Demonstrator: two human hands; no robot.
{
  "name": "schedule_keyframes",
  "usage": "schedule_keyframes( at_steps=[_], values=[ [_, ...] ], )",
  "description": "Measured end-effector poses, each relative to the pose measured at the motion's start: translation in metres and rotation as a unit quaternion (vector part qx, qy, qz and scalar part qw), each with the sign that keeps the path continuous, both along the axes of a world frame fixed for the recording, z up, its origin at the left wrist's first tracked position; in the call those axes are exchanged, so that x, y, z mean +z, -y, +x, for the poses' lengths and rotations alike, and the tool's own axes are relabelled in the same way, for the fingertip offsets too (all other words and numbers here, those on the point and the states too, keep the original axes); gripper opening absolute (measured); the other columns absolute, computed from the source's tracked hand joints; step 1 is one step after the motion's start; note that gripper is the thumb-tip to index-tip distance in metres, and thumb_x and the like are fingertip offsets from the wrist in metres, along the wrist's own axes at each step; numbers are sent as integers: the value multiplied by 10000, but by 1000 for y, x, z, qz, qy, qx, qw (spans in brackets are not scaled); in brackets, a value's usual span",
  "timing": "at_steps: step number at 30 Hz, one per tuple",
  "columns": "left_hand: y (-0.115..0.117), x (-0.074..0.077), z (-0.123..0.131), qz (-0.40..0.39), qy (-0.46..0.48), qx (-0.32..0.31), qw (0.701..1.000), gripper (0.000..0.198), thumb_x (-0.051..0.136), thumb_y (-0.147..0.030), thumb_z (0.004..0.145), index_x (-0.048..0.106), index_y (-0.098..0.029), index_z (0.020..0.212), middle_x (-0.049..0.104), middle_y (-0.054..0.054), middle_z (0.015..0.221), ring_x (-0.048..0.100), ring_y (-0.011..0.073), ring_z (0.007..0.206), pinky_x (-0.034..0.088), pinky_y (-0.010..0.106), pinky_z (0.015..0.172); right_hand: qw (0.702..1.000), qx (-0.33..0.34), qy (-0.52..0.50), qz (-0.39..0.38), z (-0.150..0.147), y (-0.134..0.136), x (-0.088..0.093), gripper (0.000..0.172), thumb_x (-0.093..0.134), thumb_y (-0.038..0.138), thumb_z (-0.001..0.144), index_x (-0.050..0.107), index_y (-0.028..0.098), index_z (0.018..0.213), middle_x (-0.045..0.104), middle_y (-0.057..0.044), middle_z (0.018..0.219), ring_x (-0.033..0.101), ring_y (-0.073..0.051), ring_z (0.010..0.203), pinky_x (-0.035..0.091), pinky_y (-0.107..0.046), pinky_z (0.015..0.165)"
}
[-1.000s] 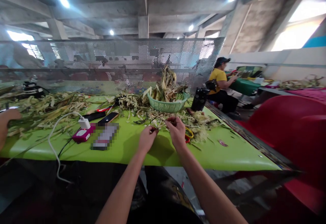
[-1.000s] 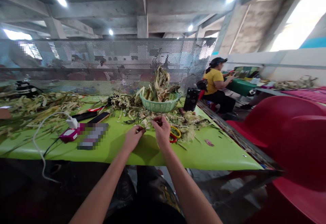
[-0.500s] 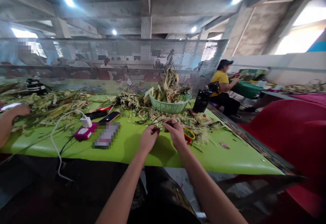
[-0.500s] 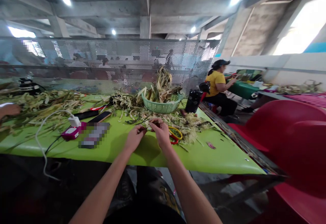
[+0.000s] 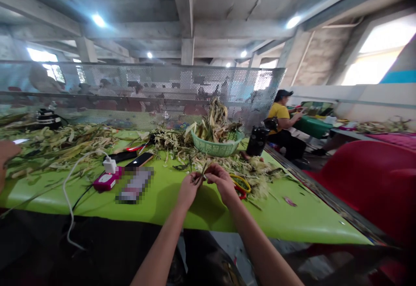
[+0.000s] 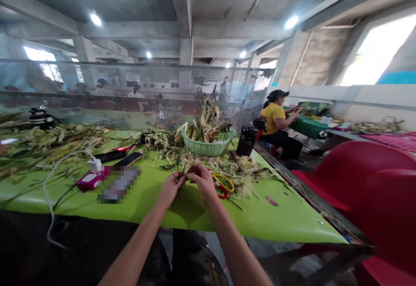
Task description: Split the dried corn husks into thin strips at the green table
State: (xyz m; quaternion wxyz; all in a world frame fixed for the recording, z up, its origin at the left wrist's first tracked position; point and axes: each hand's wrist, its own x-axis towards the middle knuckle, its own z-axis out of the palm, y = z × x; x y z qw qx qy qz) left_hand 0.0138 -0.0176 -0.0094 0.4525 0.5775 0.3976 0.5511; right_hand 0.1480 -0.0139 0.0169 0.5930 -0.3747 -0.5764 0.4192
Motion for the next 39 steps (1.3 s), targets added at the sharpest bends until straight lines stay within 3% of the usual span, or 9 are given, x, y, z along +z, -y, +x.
schedule_keyframes(
  at_steps=[5,16,22,27,39],
  values=[
    [0,1,2,-11,47,-39,998,204,632,-364,718,582,-170,757,611,14,724,557,150,728,433,272,721,1000,-7,13,12,2,-6,-7,222,735,360,652,598,190,694,578,15,593,499,-126,530,417,-257,524],
    [-1,1,-5,-95,152,-33,983,222,650,-346,704,595,-148,789,579,-13,680,499,91,595,382,216,595,998,2,67,20,-2,-2,-6,251,761,396,653,638,193,737,602,9,673,519,-140,604,426,-263,573],
    [1,5,-6,-95,98,-44,990,192,621,-342,709,579,-157,737,553,-22,656,483,97,600,363,226,597,998,-16,59,23,-5,-2,-5,296,742,394,673,633,203,871,629,-11,775,535,-143,630,432,-261,566],
    [-1,3,-6,-89,94,-50,990,200,627,-352,704,590,-157,725,550,-20,646,489,102,608,368,232,604,997,-13,71,31,-3,0,-3,235,707,416,713,616,200,739,571,14,646,500,-136,579,410,-260,538],
    [-2,0,-7,-86,135,-18,987,228,640,-368,691,550,-159,704,482,-43,582,419,83,533,307,222,549,992,42,115,42,-3,-4,-4,231,731,390,698,620,189,708,553,16,621,484,-142,605,398,-265,578]
  ],
)
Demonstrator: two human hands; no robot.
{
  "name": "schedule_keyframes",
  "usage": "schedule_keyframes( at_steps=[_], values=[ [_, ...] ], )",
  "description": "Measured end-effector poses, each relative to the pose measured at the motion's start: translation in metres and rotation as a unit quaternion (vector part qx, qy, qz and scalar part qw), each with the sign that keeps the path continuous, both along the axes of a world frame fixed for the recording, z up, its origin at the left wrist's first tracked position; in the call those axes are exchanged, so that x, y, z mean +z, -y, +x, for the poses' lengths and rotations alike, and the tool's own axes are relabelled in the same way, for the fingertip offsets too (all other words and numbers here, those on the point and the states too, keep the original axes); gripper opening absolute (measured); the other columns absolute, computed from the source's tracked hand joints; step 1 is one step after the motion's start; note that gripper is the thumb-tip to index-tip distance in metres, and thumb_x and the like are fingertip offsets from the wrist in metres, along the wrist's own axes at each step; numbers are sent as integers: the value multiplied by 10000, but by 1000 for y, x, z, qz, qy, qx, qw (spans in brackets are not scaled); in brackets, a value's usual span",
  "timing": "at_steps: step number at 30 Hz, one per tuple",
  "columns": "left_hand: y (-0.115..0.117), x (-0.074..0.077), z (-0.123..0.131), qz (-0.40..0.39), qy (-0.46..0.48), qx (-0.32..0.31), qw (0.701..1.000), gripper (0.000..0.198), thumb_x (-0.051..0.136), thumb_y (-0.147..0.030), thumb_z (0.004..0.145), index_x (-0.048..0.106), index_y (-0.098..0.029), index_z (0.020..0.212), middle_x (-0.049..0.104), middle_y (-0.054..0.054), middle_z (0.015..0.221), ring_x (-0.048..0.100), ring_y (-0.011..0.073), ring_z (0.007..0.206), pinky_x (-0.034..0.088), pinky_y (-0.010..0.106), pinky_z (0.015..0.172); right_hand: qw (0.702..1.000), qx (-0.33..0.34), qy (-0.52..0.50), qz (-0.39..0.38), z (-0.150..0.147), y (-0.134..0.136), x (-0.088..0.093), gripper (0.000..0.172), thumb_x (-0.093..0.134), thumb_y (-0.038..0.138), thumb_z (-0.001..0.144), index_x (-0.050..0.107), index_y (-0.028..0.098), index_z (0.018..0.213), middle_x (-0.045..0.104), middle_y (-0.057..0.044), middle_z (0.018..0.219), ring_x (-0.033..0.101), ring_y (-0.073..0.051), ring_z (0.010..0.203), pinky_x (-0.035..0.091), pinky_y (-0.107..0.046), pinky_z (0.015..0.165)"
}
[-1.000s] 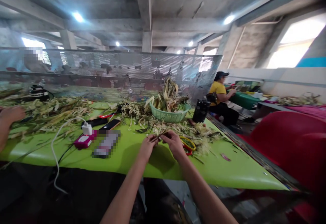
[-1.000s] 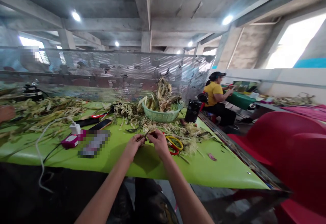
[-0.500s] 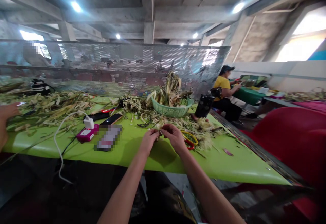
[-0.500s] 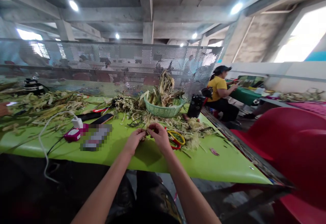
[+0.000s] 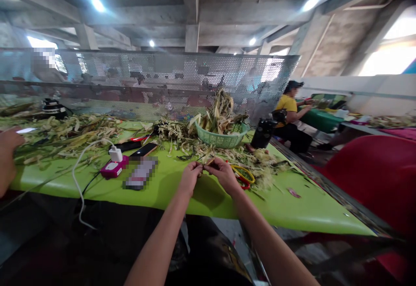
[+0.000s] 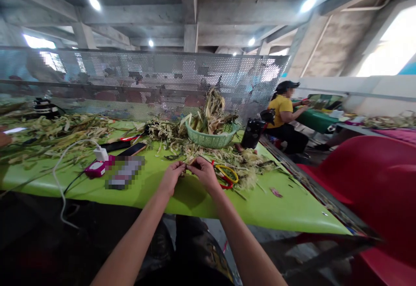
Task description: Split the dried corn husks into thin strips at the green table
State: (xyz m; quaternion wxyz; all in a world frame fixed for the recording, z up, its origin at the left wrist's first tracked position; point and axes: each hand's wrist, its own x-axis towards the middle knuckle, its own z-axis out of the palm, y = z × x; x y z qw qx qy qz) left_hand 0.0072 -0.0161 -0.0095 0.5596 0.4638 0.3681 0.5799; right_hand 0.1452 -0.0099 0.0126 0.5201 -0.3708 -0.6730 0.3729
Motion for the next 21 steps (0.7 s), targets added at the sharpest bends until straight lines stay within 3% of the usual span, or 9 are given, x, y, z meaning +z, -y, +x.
schedule_keyframes(
  at_steps=[6,10,13,21],
  values=[
    [-2,-2,0,18,-15,12,1000,222,632,-373,722,583,-160,760,516,-28,629,440,99,574,324,232,580,1000,-14,-16,1,1,3,0,233,721,396,711,631,188,767,573,5,679,500,-138,615,410,-263,580],
    [-1,1,-1,72,-102,51,991,190,614,-347,761,618,-162,803,606,21,745,525,141,700,377,253,669,998,-57,-37,3,2,3,-2,292,711,415,722,613,186,875,596,-7,716,518,-133,602,424,-262,573],
    [0,4,-1,97,-165,66,979,173,584,-325,789,628,-159,807,640,52,804,564,164,754,399,270,711,995,-82,-46,14,2,1,-3,303,722,424,705,612,183,850,601,-13,712,520,-134,601,427,-261,568],
    [-1,2,0,94,-203,78,972,159,579,-315,792,628,-163,780,643,40,756,563,156,697,393,265,671,992,-116,-28,39,2,1,-3,220,719,388,706,655,188,773,609,-11,651,549,-161,615,433,-283,586]
  ],
)
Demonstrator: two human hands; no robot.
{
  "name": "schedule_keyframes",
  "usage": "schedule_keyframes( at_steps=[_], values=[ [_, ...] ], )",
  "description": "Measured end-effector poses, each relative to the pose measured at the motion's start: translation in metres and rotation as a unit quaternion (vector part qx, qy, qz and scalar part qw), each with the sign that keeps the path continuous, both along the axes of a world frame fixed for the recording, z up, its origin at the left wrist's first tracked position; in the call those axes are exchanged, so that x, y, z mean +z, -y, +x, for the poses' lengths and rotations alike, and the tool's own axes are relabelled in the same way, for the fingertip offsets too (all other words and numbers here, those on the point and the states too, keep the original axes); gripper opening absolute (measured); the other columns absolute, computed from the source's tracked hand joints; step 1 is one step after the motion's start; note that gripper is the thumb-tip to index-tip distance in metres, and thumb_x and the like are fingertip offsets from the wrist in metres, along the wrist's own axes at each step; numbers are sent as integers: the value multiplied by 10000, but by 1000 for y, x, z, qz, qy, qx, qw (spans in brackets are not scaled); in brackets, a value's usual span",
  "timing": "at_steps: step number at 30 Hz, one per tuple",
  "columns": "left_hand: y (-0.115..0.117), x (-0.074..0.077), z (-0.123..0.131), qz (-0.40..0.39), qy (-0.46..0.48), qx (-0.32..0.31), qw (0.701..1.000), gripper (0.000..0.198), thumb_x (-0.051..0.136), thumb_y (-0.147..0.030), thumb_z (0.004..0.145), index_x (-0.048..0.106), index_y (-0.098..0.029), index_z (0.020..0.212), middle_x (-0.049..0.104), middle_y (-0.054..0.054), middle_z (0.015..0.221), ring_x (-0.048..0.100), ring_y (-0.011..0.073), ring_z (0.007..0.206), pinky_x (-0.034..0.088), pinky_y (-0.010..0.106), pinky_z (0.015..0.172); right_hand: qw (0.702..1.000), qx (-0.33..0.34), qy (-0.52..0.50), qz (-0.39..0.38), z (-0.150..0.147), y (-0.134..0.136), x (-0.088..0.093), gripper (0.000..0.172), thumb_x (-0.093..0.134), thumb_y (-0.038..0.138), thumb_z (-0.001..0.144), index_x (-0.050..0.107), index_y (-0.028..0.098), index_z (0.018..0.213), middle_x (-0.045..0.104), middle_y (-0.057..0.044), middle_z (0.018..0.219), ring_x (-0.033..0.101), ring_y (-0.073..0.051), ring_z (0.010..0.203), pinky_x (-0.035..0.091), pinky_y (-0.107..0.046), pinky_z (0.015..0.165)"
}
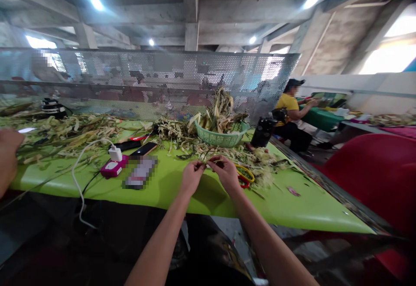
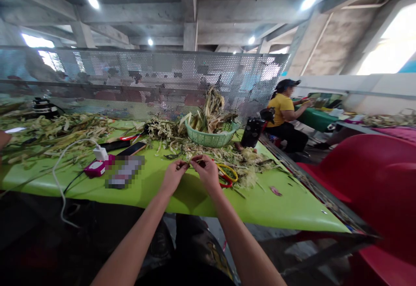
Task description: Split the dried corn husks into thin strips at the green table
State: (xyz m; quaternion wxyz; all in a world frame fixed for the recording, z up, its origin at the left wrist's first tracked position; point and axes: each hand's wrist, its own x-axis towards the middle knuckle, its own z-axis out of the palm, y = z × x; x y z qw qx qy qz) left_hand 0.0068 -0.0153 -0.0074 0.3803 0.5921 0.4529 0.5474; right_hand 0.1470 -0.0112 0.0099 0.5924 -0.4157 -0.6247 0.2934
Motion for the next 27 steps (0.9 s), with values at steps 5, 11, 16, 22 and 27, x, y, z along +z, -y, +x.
schedule_keyframes(
  at_steps=[5,11,16,22,27],
  values=[
    [-1,-1,0,6,-35,7,999,123,560,-282,797,606,-176,755,624,24,743,546,152,694,386,269,675,1000,0,12,17,0,-3,-3,199,746,382,674,682,196,710,620,-34,746,582,-199,734,464,-321,688],
    [1,-2,-1,23,-47,22,998,111,590,-259,771,564,-175,703,575,8,696,495,136,653,359,259,642,999,44,9,0,-4,-2,-3,203,761,385,662,710,195,711,606,-37,760,562,-180,697,461,-296,613],
    [1,0,-1,-14,90,-45,995,173,576,-340,792,590,-167,804,555,0,695,467,120,638,354,240,619,998,57,-25,-32,-4,0,0,273,710,444,708,718,194,820,672,-46,788,554,-148,615,458,-280,548],
    [2,0,1,-44,136,-87,986,236,617,-381,760,598,-156,829,527,-15,663,443,102,599,342,233,600,997,28,-60,-40,-1,-3,-2,345,727,464,681,695,183,878,698,-64,830,561,-139,587,467,-283,535],
    [-1,-3,1,-16,105,-76,991,183,605,-345,757,612,-163,772,588,1,712,497,120,664,372,242,661,999,19,-37,-12,-2,-1,-2,258,731,427,683,697,192,782,641,-29,717,540,-150,589,456,-296,564]
  ],
)
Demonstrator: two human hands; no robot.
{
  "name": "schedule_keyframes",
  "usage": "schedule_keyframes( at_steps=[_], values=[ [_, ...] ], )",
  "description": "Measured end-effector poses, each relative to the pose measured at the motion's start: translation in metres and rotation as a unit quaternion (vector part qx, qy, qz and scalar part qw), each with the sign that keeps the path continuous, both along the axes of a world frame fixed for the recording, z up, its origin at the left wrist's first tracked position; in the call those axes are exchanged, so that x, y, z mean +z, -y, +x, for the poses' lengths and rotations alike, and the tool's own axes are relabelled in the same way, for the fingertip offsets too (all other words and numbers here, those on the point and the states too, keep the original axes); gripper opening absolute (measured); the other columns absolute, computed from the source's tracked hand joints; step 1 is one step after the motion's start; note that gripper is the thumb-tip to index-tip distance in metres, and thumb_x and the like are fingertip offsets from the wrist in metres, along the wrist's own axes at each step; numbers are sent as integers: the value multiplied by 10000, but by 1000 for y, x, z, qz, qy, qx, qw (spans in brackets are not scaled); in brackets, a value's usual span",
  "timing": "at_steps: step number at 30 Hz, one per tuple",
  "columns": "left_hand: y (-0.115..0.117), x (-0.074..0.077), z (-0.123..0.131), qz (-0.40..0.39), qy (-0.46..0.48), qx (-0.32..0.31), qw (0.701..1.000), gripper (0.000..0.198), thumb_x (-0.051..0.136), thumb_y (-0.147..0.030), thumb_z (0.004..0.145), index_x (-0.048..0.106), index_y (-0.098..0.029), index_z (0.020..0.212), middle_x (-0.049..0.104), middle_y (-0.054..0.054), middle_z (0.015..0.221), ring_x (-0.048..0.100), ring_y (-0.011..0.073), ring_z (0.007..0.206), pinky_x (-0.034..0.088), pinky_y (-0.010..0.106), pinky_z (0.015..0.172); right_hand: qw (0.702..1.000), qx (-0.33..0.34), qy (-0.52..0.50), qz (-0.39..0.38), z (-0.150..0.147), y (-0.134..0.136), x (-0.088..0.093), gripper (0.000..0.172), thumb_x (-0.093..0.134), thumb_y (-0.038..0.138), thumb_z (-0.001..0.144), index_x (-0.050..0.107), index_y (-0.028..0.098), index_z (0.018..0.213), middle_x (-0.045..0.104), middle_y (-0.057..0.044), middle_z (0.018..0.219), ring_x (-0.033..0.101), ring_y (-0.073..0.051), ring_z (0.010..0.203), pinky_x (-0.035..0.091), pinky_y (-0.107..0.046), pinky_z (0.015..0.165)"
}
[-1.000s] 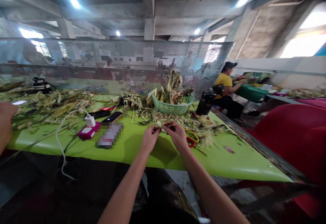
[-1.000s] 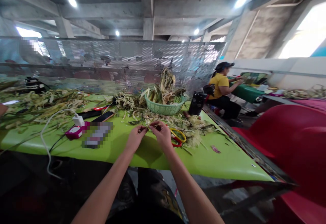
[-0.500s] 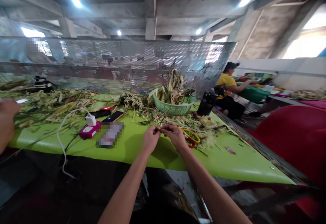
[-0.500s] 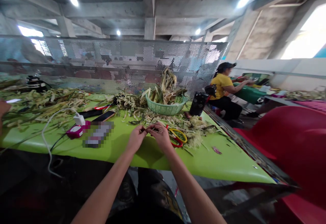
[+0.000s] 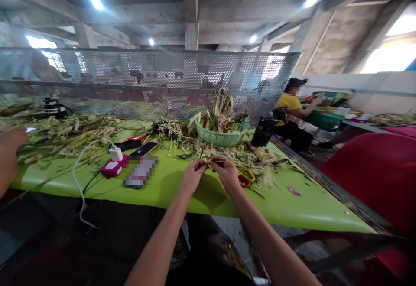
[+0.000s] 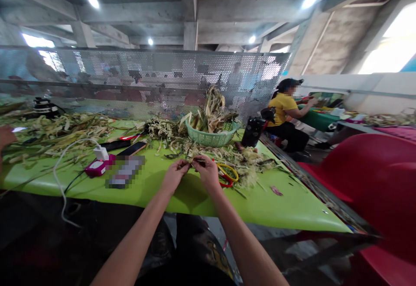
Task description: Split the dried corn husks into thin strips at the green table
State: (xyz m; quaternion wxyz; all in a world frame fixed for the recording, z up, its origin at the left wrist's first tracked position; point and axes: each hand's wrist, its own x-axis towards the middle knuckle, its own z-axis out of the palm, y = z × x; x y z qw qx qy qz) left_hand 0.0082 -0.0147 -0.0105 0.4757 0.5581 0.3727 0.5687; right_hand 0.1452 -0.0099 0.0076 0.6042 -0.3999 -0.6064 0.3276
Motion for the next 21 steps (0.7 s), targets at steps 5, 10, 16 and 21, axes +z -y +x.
schedule_keyframes(
  at_steps=[5,10,16,21],
  values=[
    [-5,-1,1,-27,-18,33,999,74,607,-233,707,606,-160,717,594,7,671,514,134,648,394,257,662,998,20,46,32,-2,4,6,126,768,322,650,735,216,710,642,-34,765,581,-201,777,452,-329,744],
    [-2,1,0,-21,7,15,1000,169,613,-320,739,625,-164,801,628,19,757,547,142,714,418,261,706,999,19,29,16,-2,3,5,182,711,373,716,736,218,807,663,-39,817,572,-173,700,461,-303,642],
    [-1,-3,1,-49,50,-5,998,252,655,-373,712,621,-159,841,601,7,739,520,119,678,399,245,682,1000,17,-9,-12,1,-1,0,263,721,425,699,708,198,831,674,-36,786,533,-141,604,442,-269,545],
    [-2,-4,2,-38,70,3,997,282,693,-389,685,591,-163,820,591,-1,763,519,114,694,397,240,685,999,23,-28,-28,-2,-1,-1,260,754,424,648,683,194,746,634,-21,705,521,-145,604,442,-270,552]
  ],
)
